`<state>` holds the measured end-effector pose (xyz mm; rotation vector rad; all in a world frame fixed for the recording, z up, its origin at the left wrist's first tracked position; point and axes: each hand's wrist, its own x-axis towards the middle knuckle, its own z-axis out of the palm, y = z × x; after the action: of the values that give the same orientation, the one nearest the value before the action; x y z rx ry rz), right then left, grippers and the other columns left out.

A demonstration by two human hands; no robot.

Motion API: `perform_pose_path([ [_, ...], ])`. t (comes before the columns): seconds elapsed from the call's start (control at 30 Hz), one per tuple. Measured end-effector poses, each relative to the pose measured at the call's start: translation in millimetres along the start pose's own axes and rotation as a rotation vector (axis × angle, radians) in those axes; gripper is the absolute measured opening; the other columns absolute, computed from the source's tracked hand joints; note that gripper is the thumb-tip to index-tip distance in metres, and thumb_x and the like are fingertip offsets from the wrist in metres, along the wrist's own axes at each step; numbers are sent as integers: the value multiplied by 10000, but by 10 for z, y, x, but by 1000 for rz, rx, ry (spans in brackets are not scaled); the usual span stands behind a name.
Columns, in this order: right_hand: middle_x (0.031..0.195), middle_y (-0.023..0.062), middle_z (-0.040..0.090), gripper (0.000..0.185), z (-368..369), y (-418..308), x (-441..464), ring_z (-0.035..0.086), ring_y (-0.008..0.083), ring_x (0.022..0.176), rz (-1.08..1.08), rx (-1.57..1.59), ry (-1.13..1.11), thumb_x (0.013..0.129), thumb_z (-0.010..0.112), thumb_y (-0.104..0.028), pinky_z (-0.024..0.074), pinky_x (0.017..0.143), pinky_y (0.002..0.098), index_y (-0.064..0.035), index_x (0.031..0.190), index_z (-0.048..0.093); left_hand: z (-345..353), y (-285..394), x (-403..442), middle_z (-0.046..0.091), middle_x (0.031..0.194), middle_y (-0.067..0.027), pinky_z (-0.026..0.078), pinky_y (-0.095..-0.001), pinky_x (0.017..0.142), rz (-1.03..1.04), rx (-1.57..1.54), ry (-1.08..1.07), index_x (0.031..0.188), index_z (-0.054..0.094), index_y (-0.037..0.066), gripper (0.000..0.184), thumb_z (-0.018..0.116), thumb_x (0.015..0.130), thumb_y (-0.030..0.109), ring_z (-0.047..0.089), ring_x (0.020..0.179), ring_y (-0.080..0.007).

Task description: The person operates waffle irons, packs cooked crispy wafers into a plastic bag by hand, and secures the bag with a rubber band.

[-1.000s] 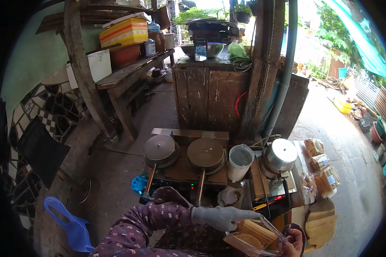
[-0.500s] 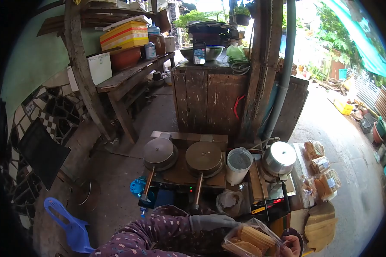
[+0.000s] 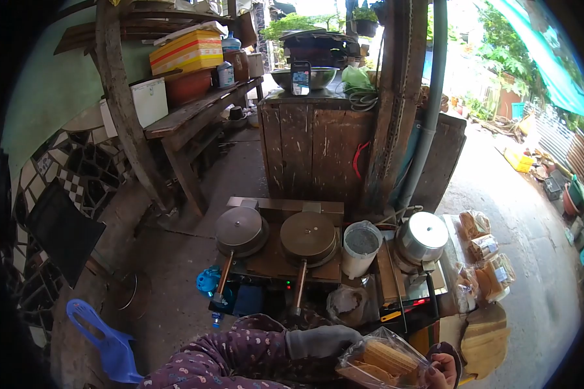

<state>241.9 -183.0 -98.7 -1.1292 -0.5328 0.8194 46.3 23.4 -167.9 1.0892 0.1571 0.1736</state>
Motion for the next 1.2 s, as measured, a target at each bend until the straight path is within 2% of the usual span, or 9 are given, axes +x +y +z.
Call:
perform_pose_path([
  [0.13, 707, 50, 523, 405, 12, -64, -7, 462, 111, 549, 30, 93, -56, 813, 543, -113, 381, 506, 210, 42, 1183, 485, 117, 195, -9, 576, 841, -29, 461, -269, 688, -197, -588, 8, 930, 558, 29, 78, 556, 873, 81, 557, 736, -118],
  [0.23, 699, 51, 514, 439, 41, -119, -10, 465, 116, 558, 31, 138, -43, 812, 536, -113, 382, 506, 213, 46, 1215, 470, 211, 375, -31, 538, 805, -8, 452, -241, 654, -182, -530, 87, 950, 524, 60, 103, 579, 866, 82, 535, 713, -86],
  [0.43, 798, 79, 563, 411, 204, -378, -32, 518, 130, 612, -63, -14, 68, 828, 563, -89, 420, 547, 225, 35, 1212, 490, 187, 575, 22, 505, 814, 24, 407, -176, 638, 1, -129, 103, 1023, 477, 81, 243, 618, 826, 82, 506, 714, -39],
  [0.47, 796, 59, 558, 542, -137, -199, 100, 510, 91, 526, -153, -35, -9, 726, 598, -38, 400, 423, 188, -19, 1230, 399, 187, 597, 39, 498, 803, 34, 388, -165, 635, 21, -139, 97, 1015, 493, 78, 241, 613, 806, 59, 487, 714, -26],
  [0.53, 692, 25, 501, 505, 51, -396, 120, 507, 124, 600, -179, -169, 41, 660, 697, -204, 415, 600, 251, -52, 1118, 549, 275, 956, -8, 518, 814, 32, 399, -177, 655, 10, 7, 42, 980, 527, 68, 202, 596, 793, 36, 487, 733, -27],
  [0.63, 755, -32, 433, 453, 146, -657, 358, 436, 49, 653, -274, -451, 17, 754, 598, -102, 366, 533, 176, -51, 1189, 484, 302, 1375, 108, 562, 813, 20, 445, -221, 739, 23, 475, 81, 797, 588, 48, 24, 568, 804, 39, 531, 803, -56],
  [0.73, 739, -28, 418, 399, 237, -932, 581, 421, 47, 626, -425, -680, -15, 772, 535, -11, 384, 565, 181, -46, 1169, 506, 294, 1698, 290, 636, 708, -28, 454, -212, 619, 77, 881, 146, 741, 634, 25, 102, 552, 764, -30, 581, 698, -65],
  [0.9, 685, -53, 372, 422, 334, -1367, 942, 371, 20, 585, -653, -887, 2, 724, 472, 74, 349, 522, 170, -57, 1117, 551, 493, 2273, 435, 600, 698, -50, 454, -270, 723, 133, 1439, 169, 741, 656, 27, 136, 545, 716, -48, 585, 794, -126],
  [1.2, 738, -25, 422, 374, 478, -1828, 1711, 396, 27, 530, -791, -1014, 45, 708, 483, 80, 400, 408, 186, -72, 1035, 581, 590, 2873, 879, 649, 789, -114, 489, -271, 622, 186, 1471, 103, 963, 651, -42, 334, 433, 710, -38, 583, 640, -133],
])
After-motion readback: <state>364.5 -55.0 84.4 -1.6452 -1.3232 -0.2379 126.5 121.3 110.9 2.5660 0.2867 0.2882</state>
